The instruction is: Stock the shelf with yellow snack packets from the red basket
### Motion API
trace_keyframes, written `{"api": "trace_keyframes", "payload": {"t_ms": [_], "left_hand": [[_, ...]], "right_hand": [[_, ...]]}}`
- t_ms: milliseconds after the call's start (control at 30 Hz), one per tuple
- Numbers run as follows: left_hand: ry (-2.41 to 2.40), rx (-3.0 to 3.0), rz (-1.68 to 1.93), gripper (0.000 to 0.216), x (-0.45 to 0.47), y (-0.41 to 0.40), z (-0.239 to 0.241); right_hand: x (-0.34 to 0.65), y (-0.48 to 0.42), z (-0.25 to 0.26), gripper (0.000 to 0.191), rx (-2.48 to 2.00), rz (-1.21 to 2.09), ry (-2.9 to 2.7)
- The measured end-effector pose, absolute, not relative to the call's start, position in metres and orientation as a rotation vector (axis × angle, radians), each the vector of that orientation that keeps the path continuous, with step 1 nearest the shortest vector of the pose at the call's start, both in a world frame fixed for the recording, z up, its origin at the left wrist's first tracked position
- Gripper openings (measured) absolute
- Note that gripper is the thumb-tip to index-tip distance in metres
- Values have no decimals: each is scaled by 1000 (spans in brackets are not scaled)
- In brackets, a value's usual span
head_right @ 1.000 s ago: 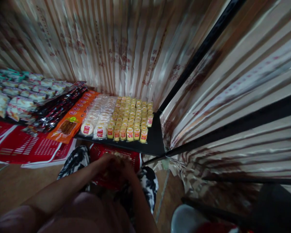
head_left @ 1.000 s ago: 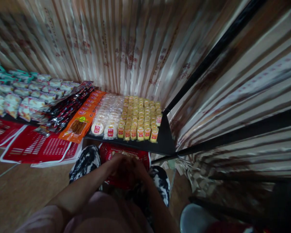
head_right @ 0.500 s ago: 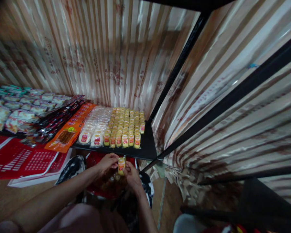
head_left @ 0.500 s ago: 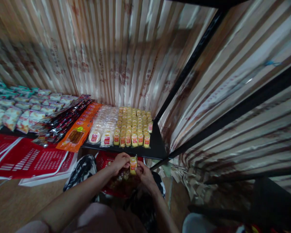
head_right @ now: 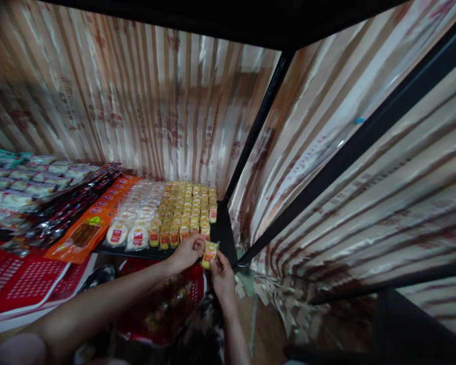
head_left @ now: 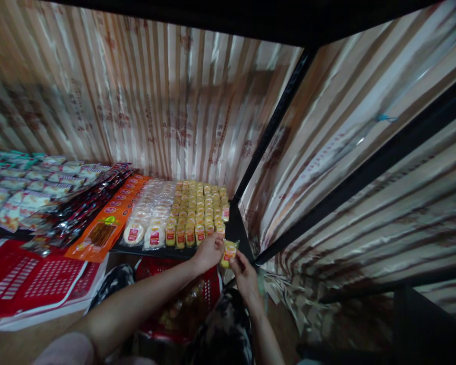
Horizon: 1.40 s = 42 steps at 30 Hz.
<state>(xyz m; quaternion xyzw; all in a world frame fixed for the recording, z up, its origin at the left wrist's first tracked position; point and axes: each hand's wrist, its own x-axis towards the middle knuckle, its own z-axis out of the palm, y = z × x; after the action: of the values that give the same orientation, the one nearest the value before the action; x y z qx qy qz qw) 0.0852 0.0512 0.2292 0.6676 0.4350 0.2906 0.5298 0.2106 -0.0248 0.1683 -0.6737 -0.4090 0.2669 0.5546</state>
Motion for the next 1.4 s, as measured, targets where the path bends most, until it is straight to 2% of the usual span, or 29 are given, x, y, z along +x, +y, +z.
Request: {"api": "trace_keyframes", "payload": {"t_ms": [100, 233, 500, 967, 1400], "left_hand": [[1015, 1786, 695, 37, 100, 62, 245], [948, 2115, 672, 39, 117, 74, 257], [864, 2675, 503, 43, 134, 96, 252], [922, 2755, 397, 50, 139, 121, 229], [944, 2743, 294, 45, 143, 129, 227]], "right_hand": [[227, -6, 173, 55, -1533, 571, -915], [251, 24, 175, 59, -1517, 509, -881], [274, 74, 170, 59, -1622, 465, -889], [277, 118, 146, 50, -1673, 502, -1018], [275, 127, 129, 54, -1790, 270, -1216]]}}
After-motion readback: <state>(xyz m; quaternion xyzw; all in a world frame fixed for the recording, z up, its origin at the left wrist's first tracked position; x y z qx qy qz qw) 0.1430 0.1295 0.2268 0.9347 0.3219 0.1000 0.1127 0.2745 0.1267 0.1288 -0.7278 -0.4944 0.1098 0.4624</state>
